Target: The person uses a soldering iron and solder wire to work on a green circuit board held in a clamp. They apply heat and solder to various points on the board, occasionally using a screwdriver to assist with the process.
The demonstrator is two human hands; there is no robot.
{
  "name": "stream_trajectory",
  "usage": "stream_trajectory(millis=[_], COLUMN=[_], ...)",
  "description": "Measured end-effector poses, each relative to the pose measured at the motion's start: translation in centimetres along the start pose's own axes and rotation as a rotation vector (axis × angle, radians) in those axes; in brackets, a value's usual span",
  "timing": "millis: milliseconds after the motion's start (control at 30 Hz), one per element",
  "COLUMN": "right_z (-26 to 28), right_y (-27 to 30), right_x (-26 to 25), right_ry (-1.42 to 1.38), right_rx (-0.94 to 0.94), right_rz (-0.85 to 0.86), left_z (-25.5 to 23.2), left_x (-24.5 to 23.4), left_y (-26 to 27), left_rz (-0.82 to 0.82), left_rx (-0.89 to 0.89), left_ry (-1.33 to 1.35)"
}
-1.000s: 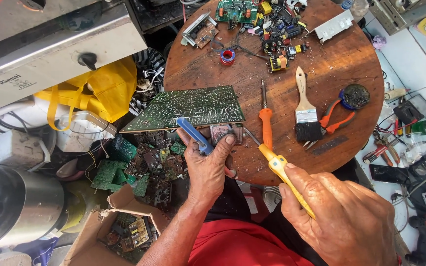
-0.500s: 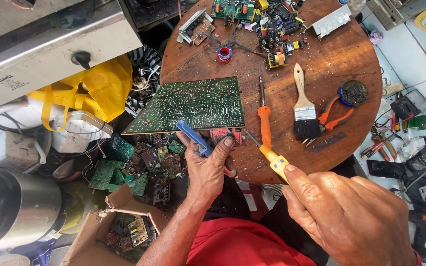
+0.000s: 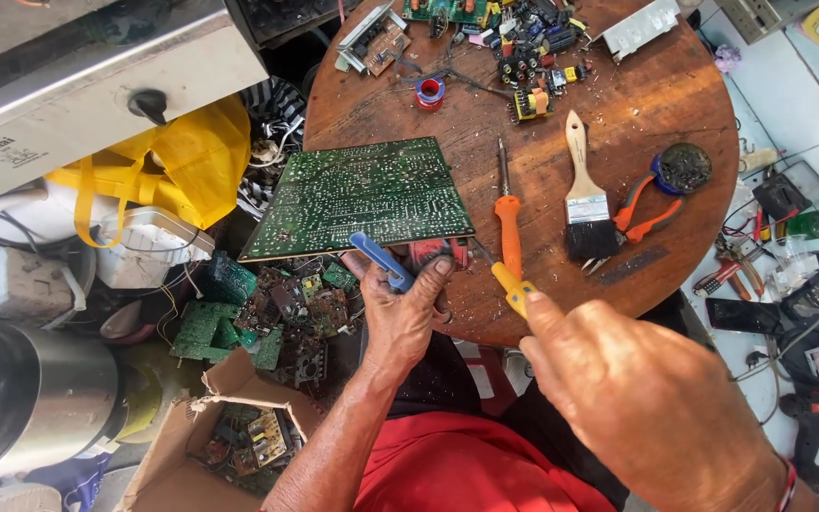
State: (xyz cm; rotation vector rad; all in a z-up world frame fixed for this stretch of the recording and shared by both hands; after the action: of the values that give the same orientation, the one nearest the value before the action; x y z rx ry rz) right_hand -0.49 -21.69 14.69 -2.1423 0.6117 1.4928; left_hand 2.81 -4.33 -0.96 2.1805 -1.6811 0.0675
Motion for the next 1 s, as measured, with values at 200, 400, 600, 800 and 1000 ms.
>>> stream_trajectory(millis=[200,400,600,800,1000], right_z=[-2.1,-0.1,-1.2,0.2,2.2], right_y=[0.3,0.9,1.6,2.2,2.3], right_x=[1.0,1.2,3.6,4.1,5.0], right_ry=[-0.701,-0.094,-0.894,-0.485,-0.083], right_rx=[0.25,-0.076,0.292,0.112,0.05], right_rz=[-0.1,-0.045,-0.055,-0.102,-0.012], left_z=[1.3,3.9,3.5,4.7,4.4], left_x=[-0.6,-1.5,-1.3,-1.8,-2.1], left_y=[-0.3,-1.0,-0.6,-0.9,-1.4], left_rz=[-0.045,-0.117,-0.044,-0.059,-0.073], left_rx=[-0.001,-0.044,-0.018,-0.05,0.085], left_ry=[-0.034,-0.04,-0.078,-0.146,-0.296])
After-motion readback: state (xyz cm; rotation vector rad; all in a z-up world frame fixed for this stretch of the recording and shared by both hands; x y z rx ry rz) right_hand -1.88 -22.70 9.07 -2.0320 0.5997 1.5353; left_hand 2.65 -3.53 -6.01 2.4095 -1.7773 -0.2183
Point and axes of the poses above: each hand's wrist, its own y-axis away from the middle knuckle, its own x-axis out of the palm, z = x × y, the point moved 4 cm from there along -y, towards the middle knuckle, and after that the axes turned 7 degrees about -x, right-handed, at the moved point
